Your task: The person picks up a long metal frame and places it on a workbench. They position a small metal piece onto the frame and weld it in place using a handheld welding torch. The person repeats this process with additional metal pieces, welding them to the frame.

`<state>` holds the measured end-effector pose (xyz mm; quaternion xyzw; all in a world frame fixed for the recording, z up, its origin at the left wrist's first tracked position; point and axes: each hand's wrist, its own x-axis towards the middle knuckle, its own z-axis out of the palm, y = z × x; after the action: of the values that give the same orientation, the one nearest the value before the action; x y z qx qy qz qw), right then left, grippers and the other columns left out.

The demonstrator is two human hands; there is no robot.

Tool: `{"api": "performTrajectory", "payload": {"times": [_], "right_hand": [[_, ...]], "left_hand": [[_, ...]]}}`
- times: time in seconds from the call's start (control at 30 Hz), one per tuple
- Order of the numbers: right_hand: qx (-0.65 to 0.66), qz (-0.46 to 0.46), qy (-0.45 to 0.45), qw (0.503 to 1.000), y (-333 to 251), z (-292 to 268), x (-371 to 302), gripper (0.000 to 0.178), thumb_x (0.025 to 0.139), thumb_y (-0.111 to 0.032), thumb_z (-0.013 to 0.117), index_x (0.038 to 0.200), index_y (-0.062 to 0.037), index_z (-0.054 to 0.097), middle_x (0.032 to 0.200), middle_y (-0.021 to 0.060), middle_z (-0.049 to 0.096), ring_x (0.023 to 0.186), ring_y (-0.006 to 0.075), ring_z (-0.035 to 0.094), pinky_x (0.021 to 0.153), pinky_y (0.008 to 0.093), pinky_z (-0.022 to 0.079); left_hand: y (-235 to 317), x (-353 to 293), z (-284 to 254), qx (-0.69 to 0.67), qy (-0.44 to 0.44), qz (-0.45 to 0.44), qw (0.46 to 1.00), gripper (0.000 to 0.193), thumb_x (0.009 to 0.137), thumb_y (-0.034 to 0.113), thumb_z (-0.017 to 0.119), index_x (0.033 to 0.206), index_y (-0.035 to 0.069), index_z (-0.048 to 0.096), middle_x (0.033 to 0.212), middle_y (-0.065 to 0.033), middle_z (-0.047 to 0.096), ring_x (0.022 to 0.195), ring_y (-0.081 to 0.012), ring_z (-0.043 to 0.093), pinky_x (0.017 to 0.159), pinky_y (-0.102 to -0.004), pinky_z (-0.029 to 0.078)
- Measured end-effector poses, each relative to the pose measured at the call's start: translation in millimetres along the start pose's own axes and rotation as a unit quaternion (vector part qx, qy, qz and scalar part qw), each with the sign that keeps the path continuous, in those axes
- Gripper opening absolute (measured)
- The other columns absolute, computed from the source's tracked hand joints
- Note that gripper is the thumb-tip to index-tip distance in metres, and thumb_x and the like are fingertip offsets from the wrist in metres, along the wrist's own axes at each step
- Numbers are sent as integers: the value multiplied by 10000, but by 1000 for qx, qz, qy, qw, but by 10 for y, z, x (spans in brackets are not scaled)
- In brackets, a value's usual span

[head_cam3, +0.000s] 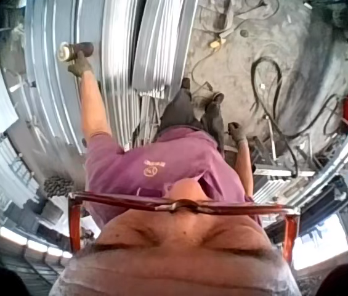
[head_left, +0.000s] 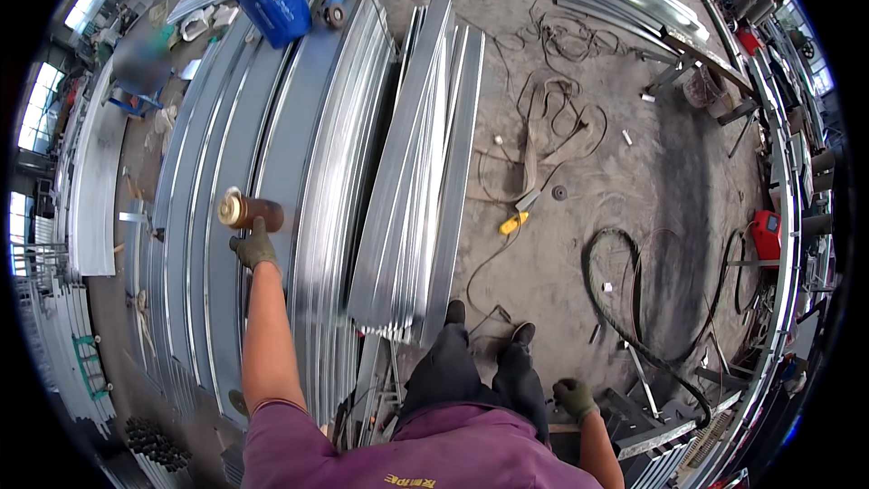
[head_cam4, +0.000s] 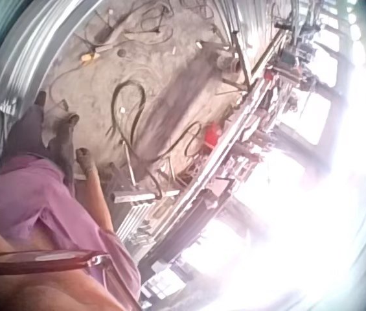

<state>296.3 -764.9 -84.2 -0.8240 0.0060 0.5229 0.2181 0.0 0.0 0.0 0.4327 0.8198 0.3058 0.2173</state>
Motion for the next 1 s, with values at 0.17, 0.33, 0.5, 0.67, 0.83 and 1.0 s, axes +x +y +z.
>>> {"api": "performTrajectory", "payload": {"times": [0.17,0.33,0.5,0.67,0.83,1.0], "right_hand": [[52,-20,0,998,-454,-125,-37,412,982,-313,721,1213,27,750,893,107,773,769,171,737,682,337,575],[50,-9,-35,998,-83,-306,53,392,987,-271,715,1233,33,739,905,108,773,732,182,718,674,337,577],[31,1,-45,998,466,-491,99,375,984,-270,716,1205,31,747,898,111,771,725,186,720,680,342,583],[-9,64,-61,996,983,-705,150,389,980,-272,695,1223,29,743,891,128,778,706,205,742,639,340,578],[-157,52,-80,983,1804,-917,336,370,956,-300,684,1085,28,796,923,134,799,742,231,759,681,369,602],[-212,21,-1,977,1901,-551,390,424,932,-341,693,1143,15,786,1034,236,794,976,364,766,879,469,579]], "left_hand": [[-1070,-607,-208,-16,-115,147,982,736,915,445,822,1409,-44,577,1307,-279,696,1193,-407,685,1013,-462,537],[-2812,-1689,-391,151,-292,117,937,678,892,451,800,1330,-42,643,1241,-269,722,1158,-389,698,1003,-470,537],[-3488,-2962,-943,248,-348,-89,900,711,871,411,782,1312,-132,653,1275,-300,720,1226,-397,681,1061,-455,508],[-4243,-3616,-1340,260,-335,-125,897,598,869,393,790,1215,-87,709,1125,-217,778,1028,-335,738,926,-454,565],[-4962,-4066,-1151,264,-291,-86,915,471,897,386,788,1144,-12,740,972,-129,778,904,-260,731,814,-403,574],[-4761,-4256,-705,44,-321,-363,874,508,957,407,762,1300,42,679,1145,-103,709,955,-250,690,722,-401,572]]}}
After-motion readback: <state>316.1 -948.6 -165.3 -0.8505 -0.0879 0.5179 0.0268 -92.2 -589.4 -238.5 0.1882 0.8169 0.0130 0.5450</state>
